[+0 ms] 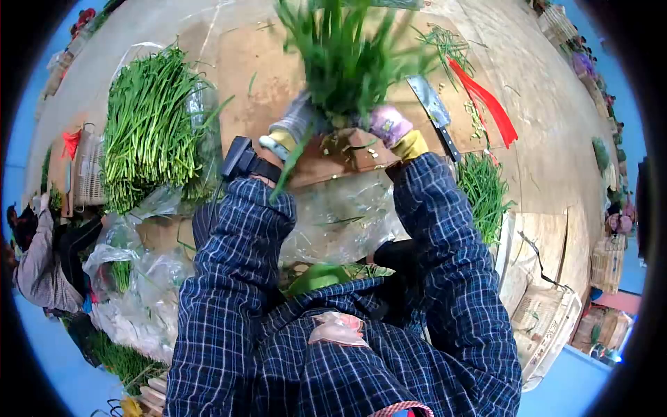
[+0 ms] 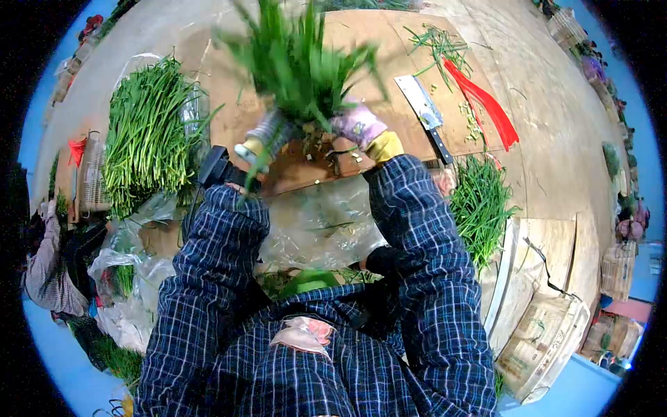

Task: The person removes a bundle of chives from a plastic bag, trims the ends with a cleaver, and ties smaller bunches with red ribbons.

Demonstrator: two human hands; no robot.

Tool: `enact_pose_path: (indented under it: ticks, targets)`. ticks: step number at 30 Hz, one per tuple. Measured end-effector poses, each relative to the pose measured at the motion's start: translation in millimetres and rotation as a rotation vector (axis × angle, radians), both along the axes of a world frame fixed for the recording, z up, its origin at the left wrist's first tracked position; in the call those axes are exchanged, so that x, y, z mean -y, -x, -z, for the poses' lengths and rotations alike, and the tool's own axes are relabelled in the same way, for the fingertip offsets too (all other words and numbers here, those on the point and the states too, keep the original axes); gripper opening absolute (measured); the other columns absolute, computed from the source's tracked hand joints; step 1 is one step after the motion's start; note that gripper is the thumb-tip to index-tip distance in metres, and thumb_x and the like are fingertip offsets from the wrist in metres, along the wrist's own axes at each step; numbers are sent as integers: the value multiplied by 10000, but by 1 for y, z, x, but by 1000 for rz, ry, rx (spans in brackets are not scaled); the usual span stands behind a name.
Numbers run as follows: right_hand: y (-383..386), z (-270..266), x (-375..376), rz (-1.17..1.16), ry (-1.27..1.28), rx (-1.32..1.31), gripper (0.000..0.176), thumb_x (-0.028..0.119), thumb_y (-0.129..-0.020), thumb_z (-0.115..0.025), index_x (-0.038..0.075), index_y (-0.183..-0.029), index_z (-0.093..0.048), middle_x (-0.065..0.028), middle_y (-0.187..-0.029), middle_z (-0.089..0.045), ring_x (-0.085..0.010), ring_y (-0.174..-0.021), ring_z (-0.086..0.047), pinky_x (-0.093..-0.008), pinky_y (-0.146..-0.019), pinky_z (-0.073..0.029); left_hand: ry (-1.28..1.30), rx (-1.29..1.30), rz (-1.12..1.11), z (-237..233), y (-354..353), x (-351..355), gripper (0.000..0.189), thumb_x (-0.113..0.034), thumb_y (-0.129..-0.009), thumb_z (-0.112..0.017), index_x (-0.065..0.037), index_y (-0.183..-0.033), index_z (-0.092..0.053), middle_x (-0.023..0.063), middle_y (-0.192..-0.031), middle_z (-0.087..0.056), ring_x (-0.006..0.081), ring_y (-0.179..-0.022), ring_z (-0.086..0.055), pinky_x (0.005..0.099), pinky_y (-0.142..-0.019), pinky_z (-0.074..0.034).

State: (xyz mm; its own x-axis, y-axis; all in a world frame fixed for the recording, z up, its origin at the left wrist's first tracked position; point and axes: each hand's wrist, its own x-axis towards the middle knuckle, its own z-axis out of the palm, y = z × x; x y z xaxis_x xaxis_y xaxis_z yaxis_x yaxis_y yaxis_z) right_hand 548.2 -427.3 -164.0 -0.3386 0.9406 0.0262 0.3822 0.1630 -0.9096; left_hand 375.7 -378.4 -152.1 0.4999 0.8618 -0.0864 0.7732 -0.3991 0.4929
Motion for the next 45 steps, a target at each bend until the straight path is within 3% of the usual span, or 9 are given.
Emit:
enact_pose_path:
  ticks: [6, 11, 18, 20, 28, 35, 38, 42, 45]
  targets:
    - [21, 10, 5, 178, -129, -4, 335, 177, -973, -359, 20, -1258, -443, -115, -1078, -600, -213, -879, -606, -314, -770, -518, -129, -94, 27, 13, 11, 2, 660, -272, -624, -787, -19, -1166, -507, 124, -1070, -623, 255, -1000, -581, 329, -858, -465]
    - [10, -40, -7, 144, -10, -211, 307, 209, -871, -590, 2, -1098, -601, -79, -1008, -654, -155, -842, -611, -285, -760, -483, -220, 427, 200, 26, -19, -39, 627, -239, -651, -769, -12, -1169, -499, 126, -1055, -625, 248, -981, -589, 332, -832, -474]
    - [-75, 30, 11, 458, 303, -73, 447, 311, -750, -692, 0, -1057, -601, -94, -918, -646, -183, -785, -606, -296, -706, -483, 1351, 1536, -317, 71, -110, 66, 167, -127, -768, -635, -42, -912, -635, 66, -854, -649, 194, -756, -605, 336, -719, -479]
    - [-89, 62, 25, 456, 541, 174, 537, 393, -709, -725, -37, -1007, -604, -133, -886, -647, -217, -796, -608, -329, -706, -478, 696, 1101, -250, 144, -148, 86, 217, -208, -798, -611, 5, -824, -648, 86, -802, -656, 139, -693, -557, 292, -647, -453]
    - [-24, 55, 56, -144, 602, 692, 476, 398, -714, -713, -19, -932, -644, -178, -800, -652, -234, -762, -623, -374, -671, -471, 299, 585, -143, 125, -92, 199, 429, -157, -686, -692, -4, -1060, -548, 137, -1009, -628, 254, -957, -599, 352, -839, -479]
    - [-15, -7, 58, 6, 341, 306, 492, 359, -728, -704, 5, -1057, -607, -153, -858, -660, -249, -793, -634, -357, -715, -486, 857, 1771, -724, 74, -88, 168, 162, -75, -853, -519, -29, -985, -601, 71, -951, -648, 139, -812, -609, 277, -696, -507]
    - [-26, -36, 35, 299, 349, -3, 432, 353, -744, -697, 24, -1019, -639, -104, -830, -665, -194, -738, -638, -309, -662, -490, 464, 834, -167, 36, -70, 84, 144, -100, -867, -523, -24, -912, -637, 93, -886, -666, 161, -756, -631, 287, -657, -508]
    - [-23, -55, 11, 511, 310, 149, 548, 443, -727, -701, -44, -970, -643, -98, -846, -669, -198, -727, -637, -290, -664, -496, 951, 1034, -347, 19, -78, 24, 199, -165, -869, -547, -5, -944, -637, 81, -907, -673, 173, -746, -638, 307, -654, -506]
    - [-49, 51, -49, 622, 300, 553, 820, 560, -688, -687, -44, -1207, -494, -213, -1183, -555, -334, -1105, -535, -376, -911, -436, 537, 297, -345, 92, -84, -30, 626, -373, -754, -670, 20, -1204, -484, 182, -1241, -525, 274, -1120, -530, 324, -912, -430]
